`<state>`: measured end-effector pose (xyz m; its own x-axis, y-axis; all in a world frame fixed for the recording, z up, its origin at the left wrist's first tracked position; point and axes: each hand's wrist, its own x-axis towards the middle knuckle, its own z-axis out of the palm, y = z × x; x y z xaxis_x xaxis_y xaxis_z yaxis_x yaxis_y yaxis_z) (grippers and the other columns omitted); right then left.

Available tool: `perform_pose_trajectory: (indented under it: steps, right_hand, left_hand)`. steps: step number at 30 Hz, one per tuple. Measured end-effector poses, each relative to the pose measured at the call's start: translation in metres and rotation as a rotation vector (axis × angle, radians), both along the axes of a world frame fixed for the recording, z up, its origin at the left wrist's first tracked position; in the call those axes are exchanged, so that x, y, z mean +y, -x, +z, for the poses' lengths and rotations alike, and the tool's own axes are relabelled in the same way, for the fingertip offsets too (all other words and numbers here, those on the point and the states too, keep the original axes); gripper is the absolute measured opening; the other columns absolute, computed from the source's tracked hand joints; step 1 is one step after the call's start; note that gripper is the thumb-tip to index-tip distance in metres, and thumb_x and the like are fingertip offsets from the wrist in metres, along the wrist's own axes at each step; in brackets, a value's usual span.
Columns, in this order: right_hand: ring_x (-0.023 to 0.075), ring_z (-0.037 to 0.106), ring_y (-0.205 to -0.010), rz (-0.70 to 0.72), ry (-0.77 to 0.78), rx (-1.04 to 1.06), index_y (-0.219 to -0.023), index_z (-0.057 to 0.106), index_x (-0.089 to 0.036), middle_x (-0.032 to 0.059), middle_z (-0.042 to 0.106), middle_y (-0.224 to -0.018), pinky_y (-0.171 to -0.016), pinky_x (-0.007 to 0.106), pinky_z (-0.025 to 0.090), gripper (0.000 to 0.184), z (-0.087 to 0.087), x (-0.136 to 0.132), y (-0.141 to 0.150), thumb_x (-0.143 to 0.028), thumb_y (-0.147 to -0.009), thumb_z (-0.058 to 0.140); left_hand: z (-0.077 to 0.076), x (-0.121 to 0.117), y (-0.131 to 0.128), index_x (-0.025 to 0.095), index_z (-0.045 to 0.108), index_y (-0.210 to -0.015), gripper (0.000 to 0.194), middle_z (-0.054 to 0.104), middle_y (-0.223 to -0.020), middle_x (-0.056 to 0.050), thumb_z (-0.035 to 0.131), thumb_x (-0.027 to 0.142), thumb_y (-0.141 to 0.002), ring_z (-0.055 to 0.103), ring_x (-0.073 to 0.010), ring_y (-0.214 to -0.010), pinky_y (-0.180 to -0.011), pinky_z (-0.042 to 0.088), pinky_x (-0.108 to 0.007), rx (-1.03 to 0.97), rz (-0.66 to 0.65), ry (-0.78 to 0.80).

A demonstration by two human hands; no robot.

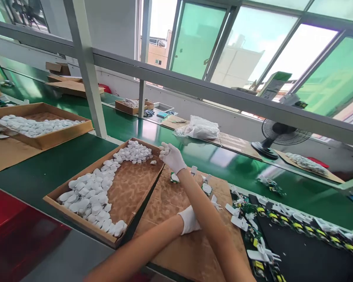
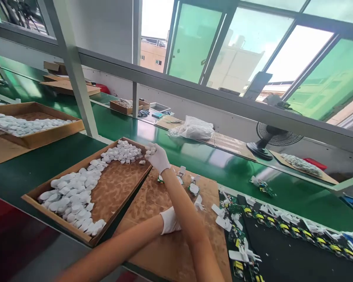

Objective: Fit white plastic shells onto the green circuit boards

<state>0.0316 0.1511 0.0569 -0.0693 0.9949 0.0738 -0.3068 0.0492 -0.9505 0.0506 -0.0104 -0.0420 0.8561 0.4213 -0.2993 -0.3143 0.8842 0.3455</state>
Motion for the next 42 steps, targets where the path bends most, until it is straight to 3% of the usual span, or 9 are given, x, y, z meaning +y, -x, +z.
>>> perform_pose_trajectory:
  steps: [3, 6, 11, 15, 22, 28, 32, 36, 42]
  right_hand:
    - [0.0064, 0.042, -0.053, 0.041, -0.003, 0.099, -0.1, 0.058, -0.016, 0.0012, 0.053, -0.077, -0.051, 0.02, 0.04, 0.025, 0.013, -0.052, -0.032, -0.031, -0.083, 0.05]
    - [0.0057, 0.044, -0.056, 0.037, -0.007, 0.178, -0.106, 0.059, -0.016, 0.001, 0.054, -0.079, -0.051, 0.019, 0.037, 0.027, 0.013, -0.111, -0.067, -0.03, -0.084, 0.052]
    - [0.0079, 0.048, -0.063, -0.213, 0.018, 0.193, -0.103, 0.061, -0.018, 0.0017, 0.057, -0.08, -0.057, 0.02, 0.04, 0.026, -0.015, -0.193, -0.122, -0.032, -0.083, 0.054]
    - [0.0076, 0.046, -0.061, -0.35, 0.114, 0.257, -0.102, 0.061, -0.017, 0.0022, 0.058, -0.082, -0.057, 0.02, 0.04, 0.026, -0.045, -0.23, -0.155, -0.03, -0.08, 0.056]
    - [0.0071, 0.036, -0.051, -0.445, 0.145, 0.271, -0.095, 0.064, -0.018, 0.0036, 0.062, -0.086, -0.052, 0.022, 0.037, 0.026, -0.07, -0.248, -0.175, -0.016, -0.071, 0.055]
    - [0.0097, 0.05, -0.065, -0.457, 0.088, 0.254, -0.098, 0.064, -0.019, 0.002, 0.059, -0.082, -0.061, 0.024, 0.043, 0.028, -0.063, -0.253, -0.164, -0.016, -0.071, 0.057]
    - [0.0162, 0.059, -0.089, -0.427, 0.074, 0.198, -0.096, 0.061, -0.021, 0.002, 0.061, -0.093, -0.081, 0.031, 0.046, 0.03, -0.055, -0.256, -0.152, -0.02, -0.067, 0.068]
    - [0.0196, 0.064, -0.085, -0.47, 0.094, 0.004, -0.105, 0.052, -0.02, 0.0053, 0.063, -0.098, -0.081, 0.04, 0.05, 0.036, -0.057, -0.256, -0.143, -0.033, -0.074, 0.066]
    - [0.0134, 0.057, -0.064, -0.641, -0.035, -0.604, -0.086, 0.058, -0.021, -0.0013, 0.06, -0.069, -0.068, 0.031, 0.049, 0.024, -0.069, -0.259, -0.133, -0.037, -0.071, 0.068]
  left_hand:
    - [0.004, 0.004, 0.003, 0.013, 0.058, -0.079, 0.017, 0.064, -0.076, -0.009, 0.05, 0.029, -0.08, 0.062, -0.02, -0.067, -0.064, 0.051, -0.035, 0.065, -0.072, 0.053]
    - [0.005, 0.009, 0.009, 0.014, 0.055, -0.078, 0.024, 0.063, -0.07, -0.007, 0.049, 0.038, -0.08, 0.061, -0.0191, -0.061, -0.057, 0.051, -0.032, 0.08, -0.067, 0.073]
    - [0.01, 0.014, 0.017, 0.013, 0.055, -0.087, 0.019, 0.066, -0.079, -0.01, 0.046, 0.029, -0.083, 0.065, -0.0224, -0.074, -0.073, 0.051, -0.039, 0.066, 0.091, 0.06]
    - [0.011, 0.013, 0.019, 0.012, 0.056, -0.091, 0.022, 0.067, -0.084, -0.011, 0.046, 0.029, -0.083, 0.065, -0.0234, -0.076, -0.076, 0.051, -0.041, 0.135, 0.074, 0.007]
    - [0.016, 0.008, 0.016, 0.01, 0.059, -0.093, 0.028, 0.067, -0.081, -0.012, 0.041, 0.03, -0.086, 0.066, -0.0227, -0.073, -0.07, 0.052, -0.038, 0.193, 0.055, -0.108]
    - [0.02, 0.004, 0.014, 0.008, 0.06, -0.094, 0.034, 0.067, -0.081, -0.013, 0.038, 0.034, -0.088, 0.065, -0.0234, -0.072, -0.069, 0.052, -0.038, 0.215, 0.003, -0.126]
    - [0.02, 0.004, 0.015, 0.008, 0.06, -0.095, 0.035, 0.067, -0.082, -0.014, 0.037, 0.034, -0.088, 0.065, -0.0246, -0.076, -0.074, 0.051, -0.04, 0.237, 0.007, -0.125]
    - [0.02, 0.007, 0.015, 0.009, 0.06, -0.095, 0.037, 0.067, -0.085, -0.013, 0.035, 0.037, -0.088, 0.064, -0.0252, -0.08, -0.077, 0.05, -0.044, 0.213, 0.001, -0.107]
    - [0.012, 0.004, 0.01, 0.013, 0.059, -0.097, 0.043, 0.066, -0.086, -0.009, 0.03, 0.044, -0.09, 0.062, -0.0207, -0.077, -0.071, 0.052, -0.036, 0.184, -0.08, -0.112]
